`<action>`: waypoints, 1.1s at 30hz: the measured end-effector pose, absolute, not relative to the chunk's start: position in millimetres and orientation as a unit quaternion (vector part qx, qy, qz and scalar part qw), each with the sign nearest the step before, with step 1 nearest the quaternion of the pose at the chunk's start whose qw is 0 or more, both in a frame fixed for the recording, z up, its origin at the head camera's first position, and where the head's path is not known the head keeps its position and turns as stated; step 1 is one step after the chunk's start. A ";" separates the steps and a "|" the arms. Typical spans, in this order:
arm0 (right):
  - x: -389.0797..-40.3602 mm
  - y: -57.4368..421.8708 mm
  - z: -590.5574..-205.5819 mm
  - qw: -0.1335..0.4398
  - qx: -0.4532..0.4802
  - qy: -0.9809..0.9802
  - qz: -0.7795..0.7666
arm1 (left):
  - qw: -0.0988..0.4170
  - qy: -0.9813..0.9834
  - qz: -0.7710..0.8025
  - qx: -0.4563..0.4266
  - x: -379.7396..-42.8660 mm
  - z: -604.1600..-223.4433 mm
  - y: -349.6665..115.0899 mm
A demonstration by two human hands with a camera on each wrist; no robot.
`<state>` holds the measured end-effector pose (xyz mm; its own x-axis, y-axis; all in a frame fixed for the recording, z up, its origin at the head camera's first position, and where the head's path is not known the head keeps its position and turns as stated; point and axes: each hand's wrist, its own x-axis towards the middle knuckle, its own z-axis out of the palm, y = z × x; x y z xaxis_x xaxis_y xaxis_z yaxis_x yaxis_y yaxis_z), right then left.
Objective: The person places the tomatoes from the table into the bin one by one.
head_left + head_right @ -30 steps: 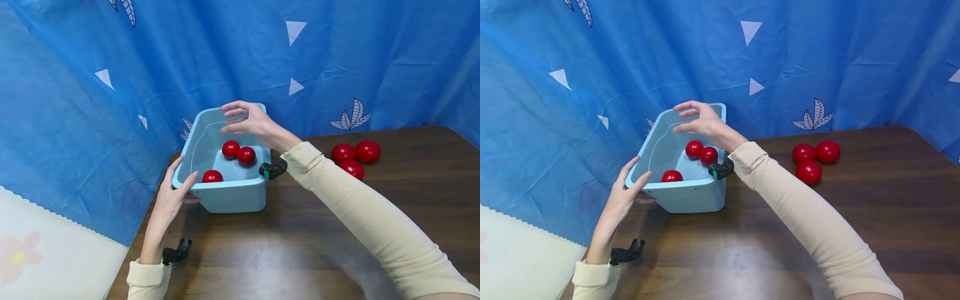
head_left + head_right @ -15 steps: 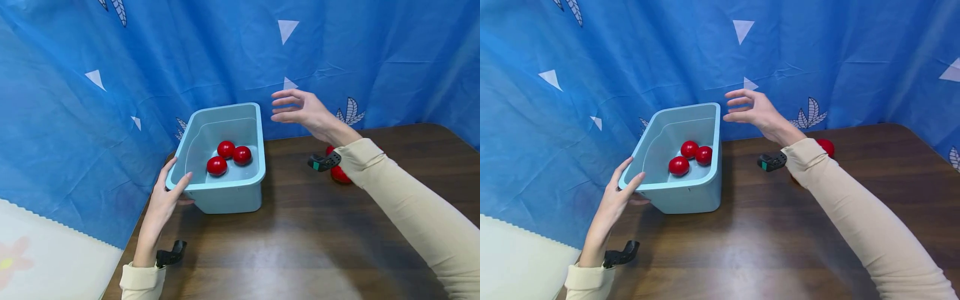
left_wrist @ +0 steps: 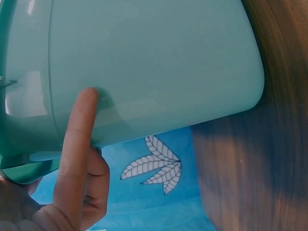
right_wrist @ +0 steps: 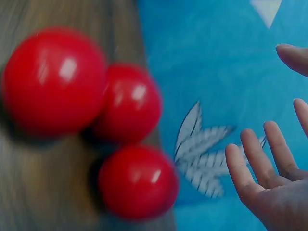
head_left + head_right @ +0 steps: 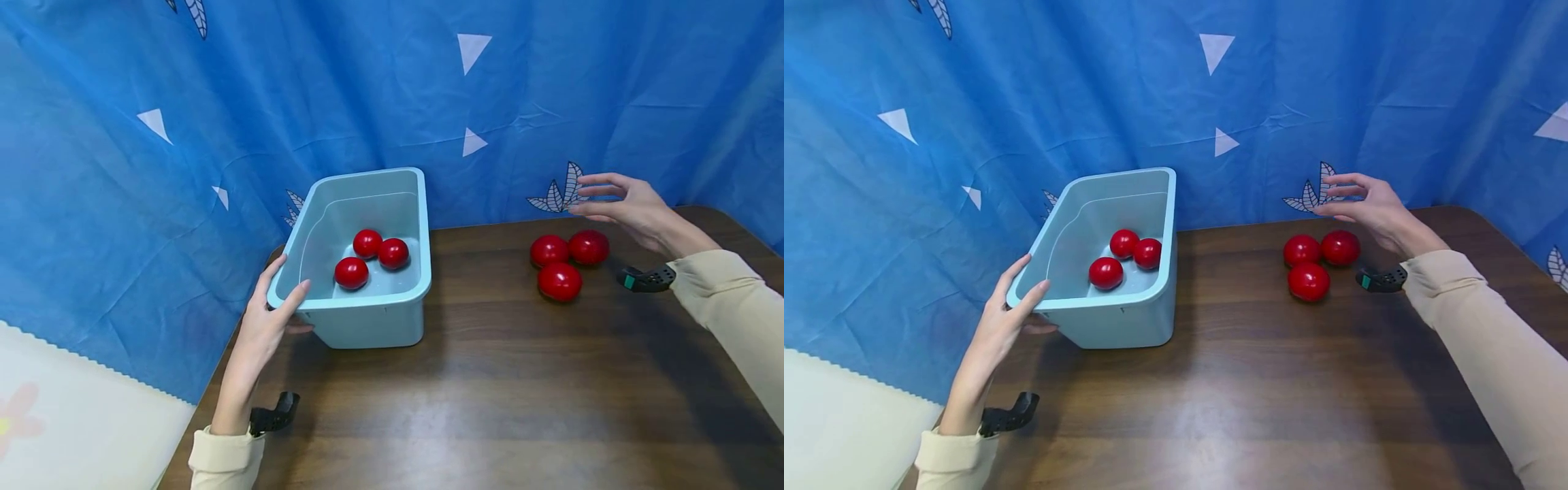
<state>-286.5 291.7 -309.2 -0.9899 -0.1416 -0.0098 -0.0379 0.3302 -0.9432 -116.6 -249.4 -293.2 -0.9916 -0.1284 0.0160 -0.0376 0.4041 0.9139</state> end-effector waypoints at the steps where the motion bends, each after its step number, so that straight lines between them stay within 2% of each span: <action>1: -286.0 298.1 -314.4 0.045 -0.052 0.820 -0.569 | 0.042 -0.837 -0.544 0.048 -116.8 -293.1 -249.5; 5: -284.7 317.9 -332.4 0.045 -0.034 0.842 -0.537 | 0.045 -0.838 -0.542 0.045 -117.5 -293.9 -249.3; 13: -283.4 339.9 -361.1 0.083 -0.009 0.880 -0.468 | 0.046 -0.836 -0.545 0.044 -118.2 -294.9 -248.0; 25: -293.6 330.5 -380.1 0.127 -0.020 0.871 -0.473 | 0.049 -0.838 -0.542 0.046 -118.9 -296.4 -248.4; 33: -297.4 324.0 -391.7 0.117 -0.015 0.877 -0.466 | 0.050 -0.838 -0.541 0.052 -120.4 -296.4 -248.1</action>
<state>-297.4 324.0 -391.7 -0.9723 -0.1345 -0.1911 0.0831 0.5653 -0.8207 -120.4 -248.1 -296.4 -0.9896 -0.1414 0.0266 -0.0338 0.4082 0.9123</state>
